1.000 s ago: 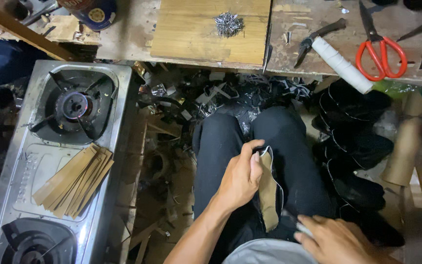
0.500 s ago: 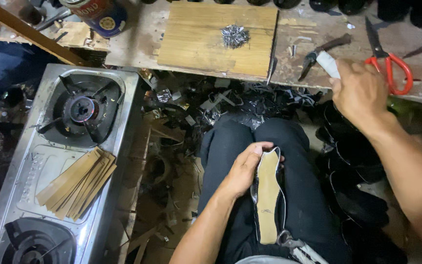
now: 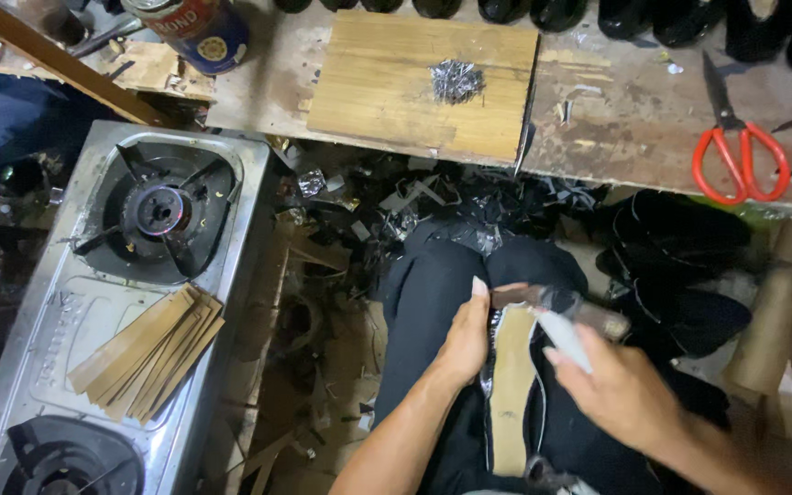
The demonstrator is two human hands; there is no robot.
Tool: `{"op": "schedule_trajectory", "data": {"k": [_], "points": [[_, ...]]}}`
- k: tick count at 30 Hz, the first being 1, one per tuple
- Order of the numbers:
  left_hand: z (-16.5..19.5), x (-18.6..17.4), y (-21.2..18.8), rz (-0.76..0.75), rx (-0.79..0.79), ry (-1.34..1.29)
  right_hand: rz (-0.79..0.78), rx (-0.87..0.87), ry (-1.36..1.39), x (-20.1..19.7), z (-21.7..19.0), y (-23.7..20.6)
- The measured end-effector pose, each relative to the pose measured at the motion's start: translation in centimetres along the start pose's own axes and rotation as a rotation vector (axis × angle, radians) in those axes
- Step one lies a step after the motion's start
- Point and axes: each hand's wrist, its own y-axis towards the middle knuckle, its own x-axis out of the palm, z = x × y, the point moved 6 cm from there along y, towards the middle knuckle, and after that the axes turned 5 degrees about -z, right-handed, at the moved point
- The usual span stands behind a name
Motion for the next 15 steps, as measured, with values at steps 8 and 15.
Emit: {"op": "schedule_trajectory", "data": {"k": [8,15], "points": [[-1.1,0.4,-0.2,-0.053,-0.170,-0.253,0.261,0.063,0.675,-4.2,-1.4,-1.6],[-0.3,0.0,-0.2,-0.079,-0.057,-0.280,-0.107,0.662,0.336,0.9,1.5,-3.0]]}}
